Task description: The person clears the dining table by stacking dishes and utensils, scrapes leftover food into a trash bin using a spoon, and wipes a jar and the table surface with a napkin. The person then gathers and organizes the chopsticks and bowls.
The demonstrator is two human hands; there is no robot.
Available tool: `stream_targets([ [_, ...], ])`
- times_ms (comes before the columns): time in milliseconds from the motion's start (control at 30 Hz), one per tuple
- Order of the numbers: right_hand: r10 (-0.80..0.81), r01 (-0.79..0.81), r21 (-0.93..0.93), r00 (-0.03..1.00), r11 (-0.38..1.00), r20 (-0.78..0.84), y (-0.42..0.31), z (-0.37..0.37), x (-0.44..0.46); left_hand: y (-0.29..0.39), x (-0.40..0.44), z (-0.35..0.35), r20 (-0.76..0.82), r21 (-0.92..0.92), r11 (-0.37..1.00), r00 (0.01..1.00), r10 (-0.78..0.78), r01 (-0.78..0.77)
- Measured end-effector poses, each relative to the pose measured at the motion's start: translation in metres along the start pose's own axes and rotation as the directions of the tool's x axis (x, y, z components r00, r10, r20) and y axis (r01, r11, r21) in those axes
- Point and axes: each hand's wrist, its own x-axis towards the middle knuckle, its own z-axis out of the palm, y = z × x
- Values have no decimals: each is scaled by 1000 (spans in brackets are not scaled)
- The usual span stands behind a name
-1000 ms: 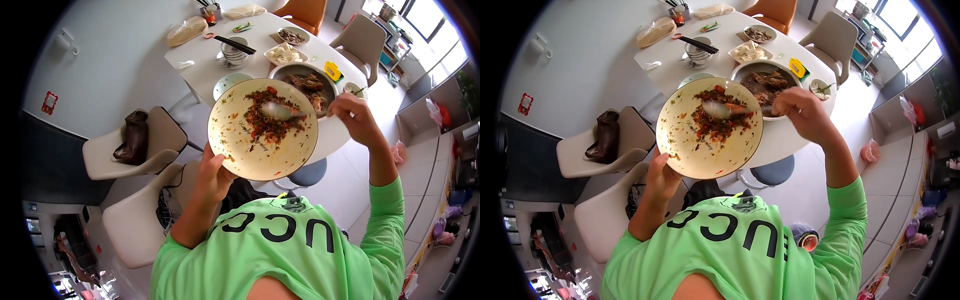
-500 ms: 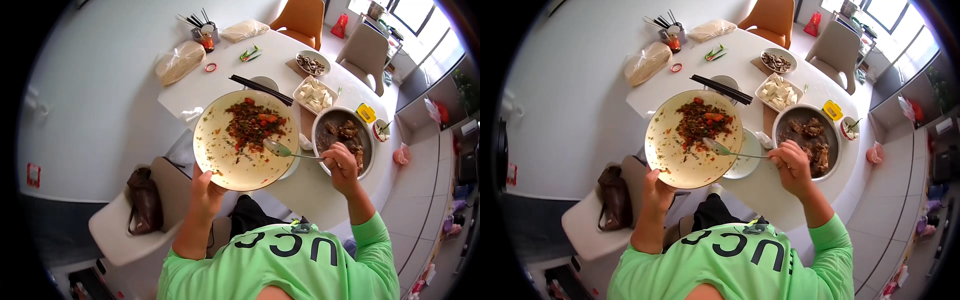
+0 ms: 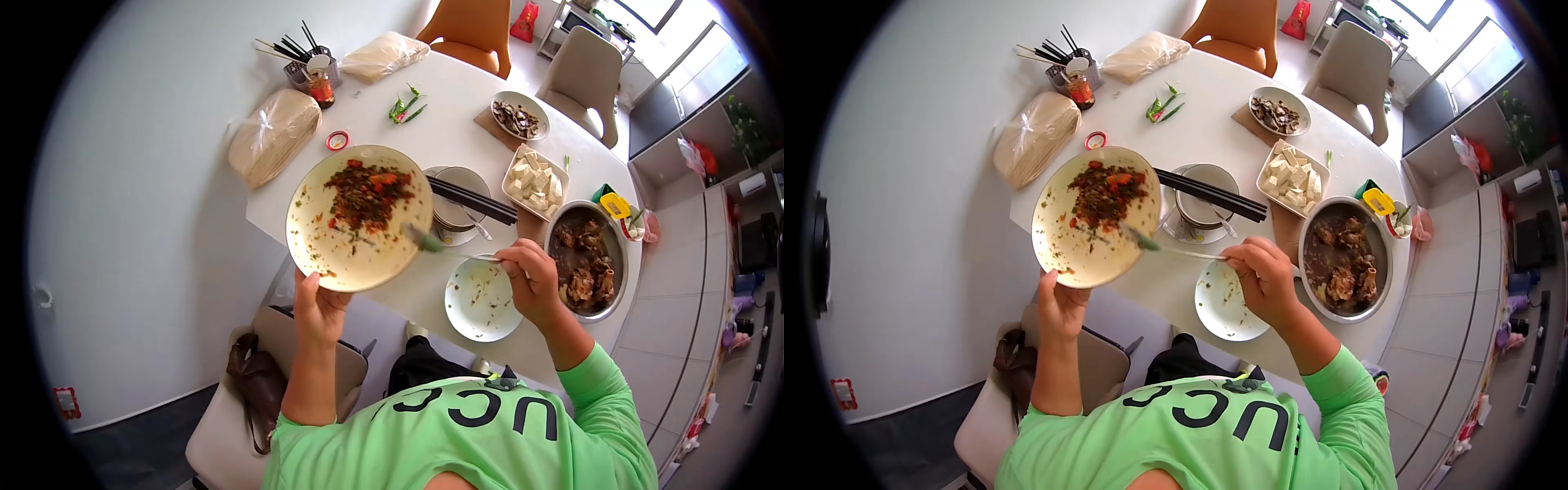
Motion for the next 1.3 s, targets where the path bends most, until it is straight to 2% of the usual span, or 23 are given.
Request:
stream_targets([
  [67, 105, -103, 42, 993, 994, -61, -3, 4, 5, 1, 28, -6, -50, -15, 1000, 999, 13, -14],
  [167, 118, -128, -66, 983, 990, -139, 4, -5, -16, -16, 70, -32, -40, 22, 996, 995, 89, -88],
  [200, 190, -205, -96, 971, 974, -143, 7, -10, -22, -20, 85, -43, -31, 40, 994, 995, 99, -98],
  [300, 145, -208, -254, 958, 945, -248, 19, -15, -30, -26, 115, -61, -87, 59, 989, 986, 143, -139],
  [533, 38, -88, -458, 992, 884, -118, 53, -11, -32, -35, 97, -87, -142, 41, 992, 982, 125, -120],
  [633, -33, 47, -572, 999, 819, 35, 75, -3, -24, -37, 69, -84, -171, 77, 992, 979, 115, -103],
  [767, -65, 96, -631, 995, 769, 71, 113, 19, -21, -38, 34, -87, -186, 77, 990, 974, 130, -117],
  [800, 6, 54, -631, 996, 773, 93, 120, 23, -23, -39, 25, -90, -177, 62, 988, 973, 149, -140],
  [900, 2, -46, -490, 996, 870, -90, 112, 32, -26, -36, -4, -85, -176, 72, 979, 964, 199, -189],
  [933, -20, -41, -506, 993, 861, -115, 103, 28, -29, -35, -12, -85, -218, 87, 980, 957, 193, -178],
  [1033, -113, -10, -416, 957, 910, -268, 75, 14, -49, -33, -30, -95, -212, 125, 976, 956, 203, -179],
  [1100, -116, 3, -386, 956, 923, -268, 66, 9, -70, -29, -32, -104, -222, 118, 981, 958, 178, -155],
  [1167, -67, 3, -245, 965, 970, -253, 52, 16, -88, -28, -30, -111, -226, 112, 984, 961, 158, -135],
  [1233, -2, -16, -119, 989, 993, -149, 42, 37, -94, -23, -19, -119, -230, 97, 988, 963, 140, -120],
  [1300, 127, -127, 39, 992, 991, 1, 27, 70, -82, -17, -1, -135, -217, 85, 992, 970, 109, -92],
])
